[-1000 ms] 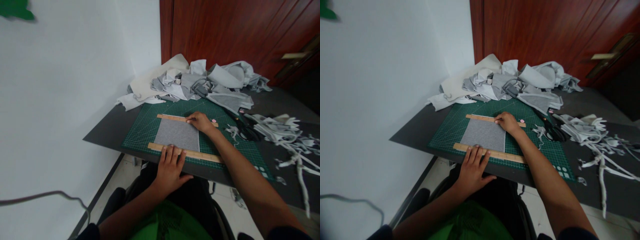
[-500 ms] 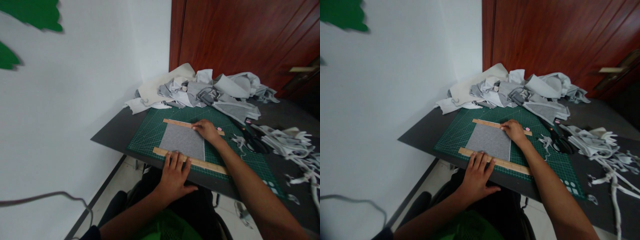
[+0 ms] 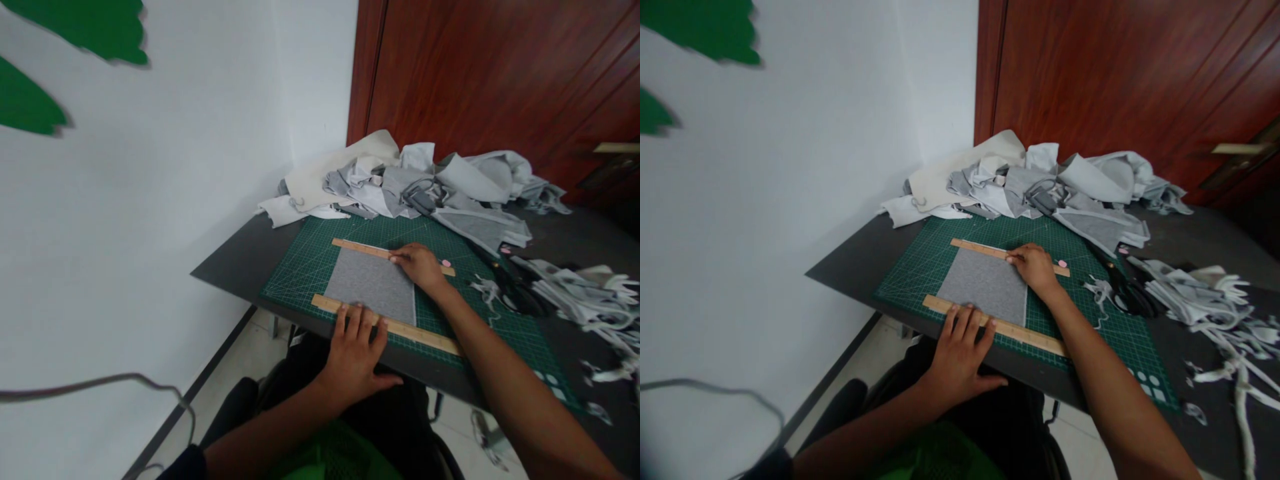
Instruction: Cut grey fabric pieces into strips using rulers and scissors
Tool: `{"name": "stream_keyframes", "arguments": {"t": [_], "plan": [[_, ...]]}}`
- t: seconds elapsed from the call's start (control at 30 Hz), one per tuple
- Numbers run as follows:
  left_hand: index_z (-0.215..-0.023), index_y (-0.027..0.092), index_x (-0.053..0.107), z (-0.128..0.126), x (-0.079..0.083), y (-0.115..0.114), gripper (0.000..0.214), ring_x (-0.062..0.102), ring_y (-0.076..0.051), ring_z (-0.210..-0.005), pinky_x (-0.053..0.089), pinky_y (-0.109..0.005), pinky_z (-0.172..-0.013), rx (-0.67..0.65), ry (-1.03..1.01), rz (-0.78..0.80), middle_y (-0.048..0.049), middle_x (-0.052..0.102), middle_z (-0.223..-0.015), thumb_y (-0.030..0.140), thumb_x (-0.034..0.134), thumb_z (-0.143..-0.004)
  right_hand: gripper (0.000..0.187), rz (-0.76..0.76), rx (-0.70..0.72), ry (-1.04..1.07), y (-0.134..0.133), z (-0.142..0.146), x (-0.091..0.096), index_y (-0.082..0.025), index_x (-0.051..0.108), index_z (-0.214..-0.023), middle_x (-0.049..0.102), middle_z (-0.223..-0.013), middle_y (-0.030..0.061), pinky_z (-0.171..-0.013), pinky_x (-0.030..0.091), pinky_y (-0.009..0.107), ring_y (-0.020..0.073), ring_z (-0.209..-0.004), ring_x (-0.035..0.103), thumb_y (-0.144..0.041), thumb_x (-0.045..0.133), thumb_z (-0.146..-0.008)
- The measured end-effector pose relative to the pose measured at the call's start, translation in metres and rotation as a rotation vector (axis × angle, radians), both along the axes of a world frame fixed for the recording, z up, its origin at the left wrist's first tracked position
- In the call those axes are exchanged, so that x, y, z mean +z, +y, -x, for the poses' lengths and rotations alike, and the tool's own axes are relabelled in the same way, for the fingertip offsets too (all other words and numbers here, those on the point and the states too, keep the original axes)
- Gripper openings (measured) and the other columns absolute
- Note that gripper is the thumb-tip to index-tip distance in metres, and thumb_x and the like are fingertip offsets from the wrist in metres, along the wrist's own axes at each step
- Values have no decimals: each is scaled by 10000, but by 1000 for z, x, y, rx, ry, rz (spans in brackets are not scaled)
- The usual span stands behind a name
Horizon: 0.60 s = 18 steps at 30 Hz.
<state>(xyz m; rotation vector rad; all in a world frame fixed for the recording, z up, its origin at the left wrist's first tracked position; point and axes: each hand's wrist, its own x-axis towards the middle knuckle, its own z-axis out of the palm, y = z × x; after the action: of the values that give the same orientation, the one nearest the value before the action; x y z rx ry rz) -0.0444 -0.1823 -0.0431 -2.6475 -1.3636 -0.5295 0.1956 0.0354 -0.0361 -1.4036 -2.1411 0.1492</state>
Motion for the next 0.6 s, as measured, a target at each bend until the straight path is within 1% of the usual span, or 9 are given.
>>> {"name": "stream_keyframes", "arguments": {"t": [0.2,0.27,0.37,0.43,0.5,0.6], "plan": [[-1493,135,468,-1,0,-1,994,356,-455,-1455,144,-666,-1224,5,21,-1,-236,478,-1505,822,611,-788,190,5,-69,-30,-3,1,2,-272,827,-1030,790,-1041,75,-939,515,436,285,-1025,688,-293,674,-919],[-1487,130,473,-1,1,-1,997,360,-448,-1452,150,-665,-1224,-1,17,2,-237,484,-1497,831,599,-789,191,8,-74,-23,-3,1,3,-269,827,-1030,789,-1046,77,-943,515,432,280,-1023,690,-308,677,-919],[-1475,117,487,-1,4,0,1009,378,-443,-1437,162,-658,-1224,-1,-1,18,-237,487,-1488,857,557,-793,206,29,-38,-8,-2,-1,5,-253,823,-1043,792,-1051,79,-933,522,411,269,-1017,694,-332,675,-923],[-1460,119,506,-2,6,2,993,392,-446,-1420,176,-653,-1221,6,-10,30,-227,498,-1475,842,591,-784,222,47,-1,-4,0,-2,7,-244,818,-1057,797,-1056,77,-933,522,397,259,-1024,695,-329,650,-940],[-1448,124,523,-2,7,3,976,405,-448,-1402,192,-651,-1215,7,-10,32,-218,512,-1456,816,642,-770,225,63,18,-11,2,-4,9,-240,816,-1064,800,-1057,79,-945,518,392,250,-1028,695,-289,631,-946],[-1436,131,538,-2,7,5,969,417,-451,-1382,211,-664,-1200,1,-7,17,-216,521,-1442,813,659,-758,226,83,43,-4,5,-6,12,-245,815,-1069,801,-1066,77,-954,515,389,244,-1029,695,-225,648,-918]]}}
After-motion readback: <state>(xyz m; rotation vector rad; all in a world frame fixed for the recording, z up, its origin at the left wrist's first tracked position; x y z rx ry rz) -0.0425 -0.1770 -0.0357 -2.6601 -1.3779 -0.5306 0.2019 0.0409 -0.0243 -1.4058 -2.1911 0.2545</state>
